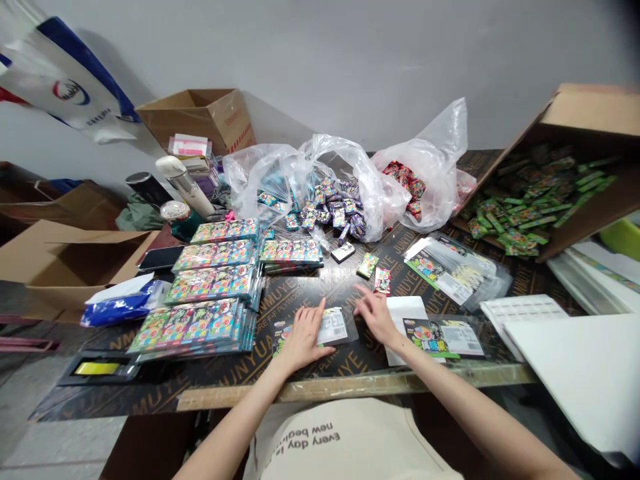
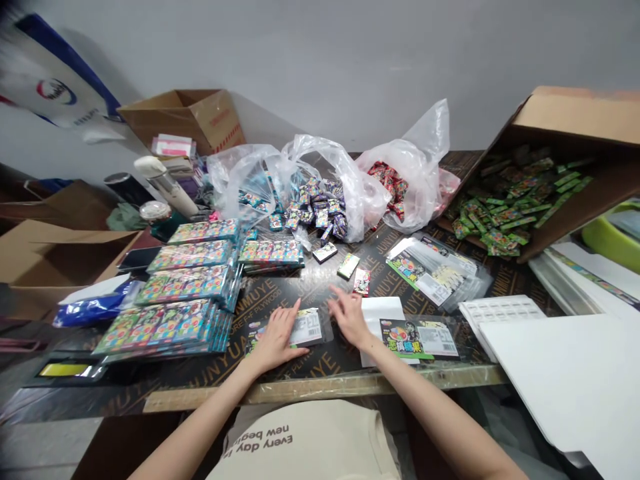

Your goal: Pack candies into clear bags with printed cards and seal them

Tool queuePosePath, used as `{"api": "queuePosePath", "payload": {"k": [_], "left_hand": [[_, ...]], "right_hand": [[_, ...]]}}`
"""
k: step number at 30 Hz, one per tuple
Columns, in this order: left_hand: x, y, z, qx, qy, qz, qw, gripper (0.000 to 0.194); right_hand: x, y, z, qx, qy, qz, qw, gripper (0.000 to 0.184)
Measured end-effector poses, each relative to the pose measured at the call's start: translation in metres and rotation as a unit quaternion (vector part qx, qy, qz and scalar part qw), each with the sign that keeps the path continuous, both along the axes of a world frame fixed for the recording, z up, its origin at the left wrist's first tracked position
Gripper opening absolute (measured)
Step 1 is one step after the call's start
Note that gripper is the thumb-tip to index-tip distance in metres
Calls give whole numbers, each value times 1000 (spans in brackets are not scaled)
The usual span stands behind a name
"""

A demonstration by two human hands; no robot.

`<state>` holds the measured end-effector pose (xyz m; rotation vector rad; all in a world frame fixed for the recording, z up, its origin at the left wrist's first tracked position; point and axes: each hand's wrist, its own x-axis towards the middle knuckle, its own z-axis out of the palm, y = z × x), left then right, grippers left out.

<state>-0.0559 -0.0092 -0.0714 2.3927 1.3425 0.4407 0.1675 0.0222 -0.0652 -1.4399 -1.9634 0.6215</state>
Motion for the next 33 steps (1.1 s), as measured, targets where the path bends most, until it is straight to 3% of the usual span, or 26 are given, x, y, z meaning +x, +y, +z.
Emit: {"api": "queuePosePath", "payload": {"k": [3, 6, 8, 11, 14, 17, 20, 23, 26, 28, 30, 32, 33], "left_hand": [[1, 0, 0, -1, 4, 6, 1000, 107], [2, -1, -1, -5, 3, 13, 1000, 108], [0, -1, -1, -9, 2, 13, 1000, 108], [-2, 0, 2, -9, -25, 31, 999, 104], [0, 5, 13, -13, -147, 111, 983, 75], [14, 15, 28, -77, -348, 189, 915, 49], [34, 22, 41, -214, -521, 183, 806, 45], [48, 21, 49, -332, -602, 166, 707, 36], [51, 16, 53, -403, -630, 156, 646, 33], [48, 14, 54, -425, -622, 144, 642, 35], [44, 13, 54, -442, -590, 123, 664, 38], [40, 13, 51, -442, -536, 99, 712, 42], [36, 13, 49, -418, -504, 97, 750, 45]], "right_hand": [[-5, 61, 4, 89, -73, -137, 984, 46], [-16, 116, 6, 100, -172, -154, 968, 72], [-25, 137, 6, 68, -207, -142, 965, 79], [-35, 138, 10, 48, -217, -102, 970, 75], [-41, 106, 22, 97, -194, -23, 976, 78], [-46, 61, 42, 131, -168, 95, 972, 80], [-48, 26, 61, 126, -136, 186, 965, 79], [-43, 12, 71, 117, -81, 236, 961, 77], [-31, 11, 71, 114, -24, 242, 963, 87], [-22, 11, 68, 103, 3, 225, 969, 93], [-14, 9, 65, 91, 15, 212, 973, 88], [-8, 5, 60, 90, 9, 207, 974, 83], [-4, 4, 57, 97, 0, 206, 974, 83]]}}
